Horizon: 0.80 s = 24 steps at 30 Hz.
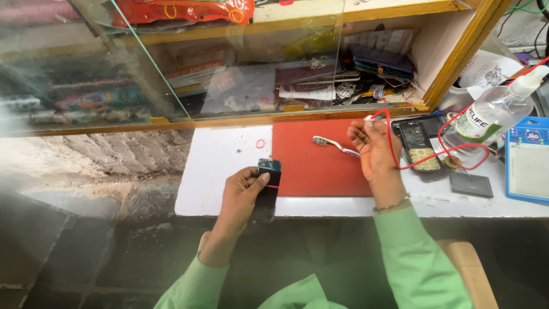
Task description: The person holds a small black electronic device with a red wire and uses a metal tool to probe and adjust connections on its circuit board. They remove a rubber band, flip the device to expose the board, and continue working with a soldering iron on the exposed components.
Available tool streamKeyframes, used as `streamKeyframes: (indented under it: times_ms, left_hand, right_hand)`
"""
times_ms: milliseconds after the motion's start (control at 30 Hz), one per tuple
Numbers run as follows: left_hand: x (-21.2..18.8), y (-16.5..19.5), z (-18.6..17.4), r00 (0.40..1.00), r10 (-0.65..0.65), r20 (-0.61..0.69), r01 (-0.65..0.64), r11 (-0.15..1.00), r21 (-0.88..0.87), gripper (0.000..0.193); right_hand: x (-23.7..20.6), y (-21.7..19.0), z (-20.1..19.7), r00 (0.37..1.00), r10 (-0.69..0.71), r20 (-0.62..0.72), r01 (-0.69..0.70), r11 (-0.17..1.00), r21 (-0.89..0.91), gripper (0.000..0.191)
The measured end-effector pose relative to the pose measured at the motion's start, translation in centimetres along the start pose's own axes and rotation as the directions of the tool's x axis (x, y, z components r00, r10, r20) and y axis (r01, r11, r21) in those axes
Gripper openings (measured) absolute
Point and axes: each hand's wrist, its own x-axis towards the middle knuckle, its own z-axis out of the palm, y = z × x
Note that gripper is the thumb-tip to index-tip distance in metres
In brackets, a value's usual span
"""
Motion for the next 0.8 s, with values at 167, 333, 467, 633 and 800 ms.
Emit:
streamKeyframes:
  times_ms: [167, 333, 467, 633, 800]
  left_hand:
    - [1.5, -1.3, 1.5, 0.997, 0.065, -0.04, -0.071, 0.976, -0.205, 0.023]
    - [2.4, -1.8, 3.5, 0.998, 0.033, -0.058, -0.047, 0.961, -0.274, 0.025]
    - [3.1, -1.4, 5.0, 0.996, 0.054, -0.068, -0.074, 0.942, -0.329, 0.024]
    - [3.5, -1.8, 6.7, 0.991, 0.111, -0.074, -0.129, 0.94, -0.317, 0.024]
    - [4.0, -1.9, 7.0, 0.989, 0.108, -0.105, -0.137, 0.936, -0.323, 0.026]
  right_hand:
    - [-1.5, 0.8, -0.5, 0.981, 0.161, 0.109, -0.157, 0.987, -0.044, 0.013]
    - [-4.0, 1.0, -0.5, 0.946, 0.298, 0.131, -0.287, 0.953, -0.098, 0.032]
    - [-5.5, 1.3, 0.8, 0.913, 0.32, 0.252, -0.316, 0.947, -0.057, 0.039]
    - [-9.8, 4.3, 2.5, 0.909, 0.298, 0.293, -0.219, 0.937, -0.274, 0.048]
    - [-10.1, 2.7, 2.8, 0.911, 0.372, 0.18, -0.339, 0.922, -0.189, 0.047]
